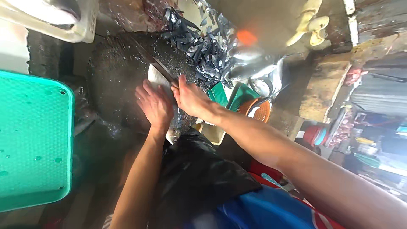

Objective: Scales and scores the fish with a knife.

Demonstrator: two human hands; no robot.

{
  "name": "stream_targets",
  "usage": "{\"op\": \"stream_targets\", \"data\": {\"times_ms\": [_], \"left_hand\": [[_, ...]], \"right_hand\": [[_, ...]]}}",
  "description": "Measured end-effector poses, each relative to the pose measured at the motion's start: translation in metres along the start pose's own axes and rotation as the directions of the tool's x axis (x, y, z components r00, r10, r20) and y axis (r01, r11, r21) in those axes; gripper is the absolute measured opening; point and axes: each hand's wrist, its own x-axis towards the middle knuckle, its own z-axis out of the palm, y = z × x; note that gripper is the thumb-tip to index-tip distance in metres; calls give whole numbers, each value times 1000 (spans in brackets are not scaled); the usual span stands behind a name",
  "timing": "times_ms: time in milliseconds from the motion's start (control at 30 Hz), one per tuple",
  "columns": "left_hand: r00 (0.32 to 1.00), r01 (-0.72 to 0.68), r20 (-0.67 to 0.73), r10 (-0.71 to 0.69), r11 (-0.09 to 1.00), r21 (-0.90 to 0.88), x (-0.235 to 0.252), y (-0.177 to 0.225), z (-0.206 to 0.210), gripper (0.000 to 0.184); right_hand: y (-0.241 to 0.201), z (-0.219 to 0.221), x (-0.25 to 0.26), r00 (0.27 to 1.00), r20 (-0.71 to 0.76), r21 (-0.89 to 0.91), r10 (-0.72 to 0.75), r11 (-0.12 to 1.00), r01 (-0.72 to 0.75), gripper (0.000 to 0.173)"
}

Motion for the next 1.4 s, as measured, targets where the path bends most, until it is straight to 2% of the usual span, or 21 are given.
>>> {"op": "stream_targets", "data": {"times_ms": [100, 167, 200, 300, 367, 433, 500, 567, 633, 733, 800, 867, 900, 967, 1033, 1133, 1200, 1300, 1400], "left_hand": [[1000, 11, -6, -11, 1000, -23, 7, 5, -3, 56], [1000, 3, 13, -2, 1000, -26, 1, 2, -5, 57], [1000, -10, 19, 10, 1000, -21, -2, 2, -5, 58], [998, -59, 12, 59, 998, 13, -4, 1, 0, 58], [997, -75, 18, 75, 997, 21, -5, 0, 0, 58], [997, -78, 18, 77, 997, 12, -7, -1, 0, 59], [997, -82, 0, 82, 997, -9, -10, -2, -2, 58], [997, -74, -10, 74, 997, 10, -13, -4, 1, 59], [998, -53, -30, 54, 998, 30, -3, -1, 6, 59], [999, -45, 26, 43, 997, 61, -10, -1, 8, 61], [999, -43, -3, 44, 997, 65, -7, -1, 8, 60], [999, -25, -33, 28, 997, 70, -6, 1, 7, 59], [999, -20, -47, 24, 997, 71, -4, 2, 7, 58], [997, -23, -69, 28, 996, 80, -2, 5, 7, 55], [997, -25, -70, 32, 995, 94, -4, 4, 8, 56], [996, -26, -77, 33, 996, 85, -1, 6, 7, 57], [996, -52, -70, 53, 998, 19, -4, 0, 6, 59], [994, -97, -71, 86, 983, -157, -9, -11, -2, 60], [999, -34, -41, 29, 991, -130, -19, -8, -3, 58]], "right_hand": [[2, -26, -29, 999, 53, -67, -10, 998, 14, 50], [12, -32, -56, 990, 134, -131, 42, 991, -24, 46], [18, -25, -57, 987, 142, -124, 73, 991, -55, 46], [26, 20, -24, 997, 24, -25, 79, 997, -78, 51], [30, 31, -10, 998, 28, 18, 65, 998, -65, 52], [29, 20, -14, 998, 51, 12, 32, 999, -33, 50], [28, -2, -41, 999, 54, -7, 5, 1000, -5, 46], [35, -16, -69, 988, 146, -50, 48, 998, -41, 46], [46, 2, -54, 976, 200, -47, 91, 995, -83, 53], [58, 41, -28, 993, 104, 51, 56, 997, -61, 53], [60, 26, -32, 996, 89, 89, -15, 996, 7, 49], [62, 4, -54, 988, 157, 73, -16, 997, 4, 46], [67, 6, -59, 982, 187, 63, -3, 998, -9, 46], [75, 39, -43, 982, 186, 87, 37, 995, -54, 54], [83, 76, -25, 992, 116, 137, 52, 988, -68, 59], [90, 79, -18, 997, 83, 165, 4, 986, -18, 57], [94, 72, -32, 998, 28, 170, -57, 984, 52, 54], [95, 41, -79, 991, -58, 110, -120, 986, 126, 49], [93, 19, -123, 988, -52, 18, -144, 989, 145, 48]]}}
